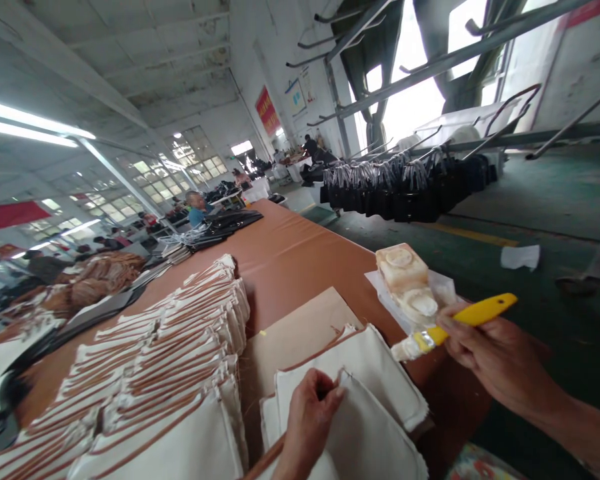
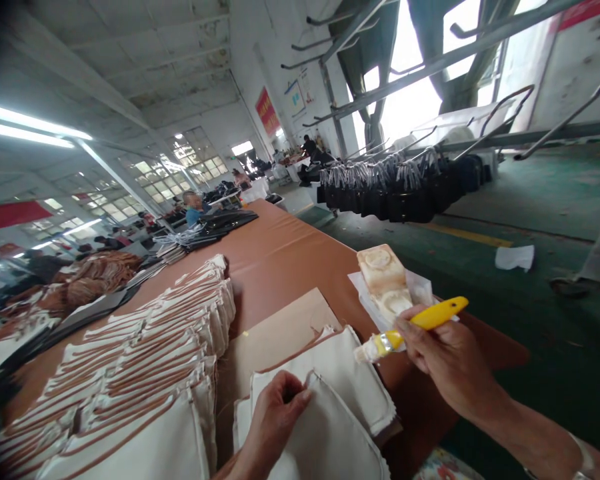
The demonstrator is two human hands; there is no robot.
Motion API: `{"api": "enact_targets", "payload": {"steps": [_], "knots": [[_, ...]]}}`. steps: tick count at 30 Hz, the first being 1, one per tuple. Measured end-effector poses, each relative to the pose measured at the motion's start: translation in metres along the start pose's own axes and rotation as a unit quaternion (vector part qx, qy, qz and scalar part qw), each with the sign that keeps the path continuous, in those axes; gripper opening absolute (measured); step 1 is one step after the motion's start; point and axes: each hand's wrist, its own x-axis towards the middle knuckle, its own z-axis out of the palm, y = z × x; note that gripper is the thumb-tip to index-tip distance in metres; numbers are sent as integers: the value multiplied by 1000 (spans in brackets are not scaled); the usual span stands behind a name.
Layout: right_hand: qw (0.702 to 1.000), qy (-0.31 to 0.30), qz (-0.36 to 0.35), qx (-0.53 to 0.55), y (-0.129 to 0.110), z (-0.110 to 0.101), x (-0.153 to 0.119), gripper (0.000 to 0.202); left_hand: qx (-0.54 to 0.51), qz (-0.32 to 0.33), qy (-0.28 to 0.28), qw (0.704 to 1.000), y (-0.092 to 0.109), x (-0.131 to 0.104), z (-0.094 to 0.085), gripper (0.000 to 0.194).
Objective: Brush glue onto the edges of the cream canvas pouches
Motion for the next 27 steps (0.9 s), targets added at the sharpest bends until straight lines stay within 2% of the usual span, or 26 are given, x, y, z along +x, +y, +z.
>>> {"api": "enact_targets", "payload": {"steps": [3, 5, 8, 11, 16, 19, 24, 27], "knots": [[993, -73, 57, 78, 0, 30, -5, 28, -52, -5, -15, 999, 7, -11, -1, 36], [989, -113, 58, 77, -5, 45, -7, 29, -87, -6, -31, 996, 15, -17, -3, 33], [989, -143, 15, 30, -13, 64, -11, 31, -104, -6, -33, 994, 25, -25, -5, 27], [986, -150, -63, -21, -14, 78, -15, 28, -112, -13, -21, 993, 30, -30, -4, 28], [977, -135, -157, -57, -9, 82, -12, 17, -142, -10, -12, 990, 25, -33, 1, 33], [978, -105, -169, -70, -12, 77, -12, 15, -149, -14, -14, 989, 24, -34, 2, 33], [971, -154, -169, -66, -15, 80, -21, 15, -156, -22, -14, 987, 28, -35, 3, 32], [971, -145, -178, -67, -15, 82, -20, 14, -164, -20, -19, 986, 29, -38, 5, 32]]}}
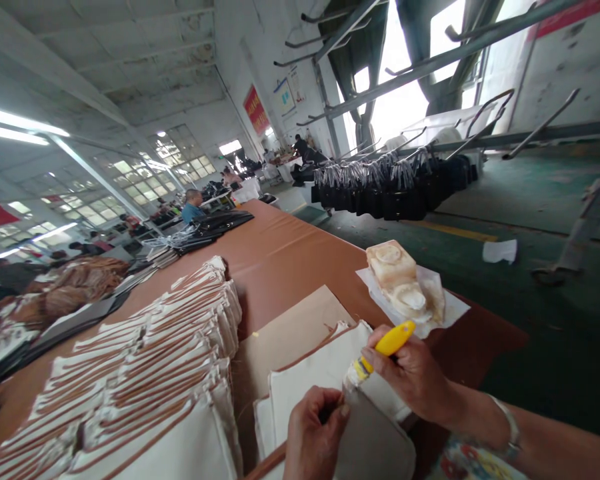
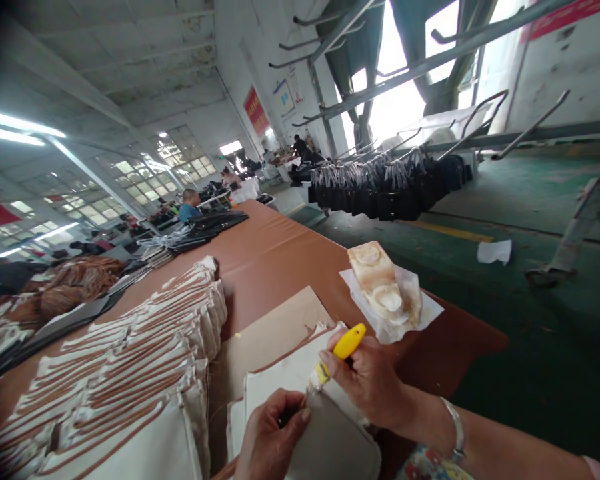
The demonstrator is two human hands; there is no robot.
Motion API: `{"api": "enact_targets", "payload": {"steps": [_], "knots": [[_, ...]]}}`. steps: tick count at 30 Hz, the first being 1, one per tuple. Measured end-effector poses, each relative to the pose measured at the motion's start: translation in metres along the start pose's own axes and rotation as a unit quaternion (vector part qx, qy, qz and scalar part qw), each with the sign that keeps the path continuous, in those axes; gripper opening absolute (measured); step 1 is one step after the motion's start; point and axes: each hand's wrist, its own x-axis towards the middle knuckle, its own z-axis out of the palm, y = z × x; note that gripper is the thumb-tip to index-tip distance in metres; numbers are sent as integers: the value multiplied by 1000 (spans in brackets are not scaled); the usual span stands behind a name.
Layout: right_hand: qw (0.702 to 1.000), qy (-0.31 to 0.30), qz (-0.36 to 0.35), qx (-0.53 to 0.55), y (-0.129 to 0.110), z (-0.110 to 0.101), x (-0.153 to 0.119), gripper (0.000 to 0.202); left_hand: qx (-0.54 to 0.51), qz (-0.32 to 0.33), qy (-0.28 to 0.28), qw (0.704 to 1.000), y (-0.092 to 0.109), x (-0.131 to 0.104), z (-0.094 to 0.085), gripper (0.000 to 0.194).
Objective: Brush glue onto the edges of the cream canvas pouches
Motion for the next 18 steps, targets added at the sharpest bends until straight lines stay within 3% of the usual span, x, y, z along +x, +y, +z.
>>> {"api": "enact_targets", "payload": {"steps": [4, 8, 13, 18], "knots": [[1000, 6, 7, -2, -1, -3, 1, 16, 28, 32, 14, 999, -3, -2, 2, 28], [1000, -12, 10, -5, 1, -6, 2, 17, 106, 157, 59, 980, -13, -6, 6, 20], [995, 30, 88, 18, 1, -26, 11, 21, 199, 383, 137, 892, -26, -21, 15, 14], [984, -20, 156, 86, -9, -27, 14, 28, 246, 462, 163, 836, -23, -30, 20, 10]]}}
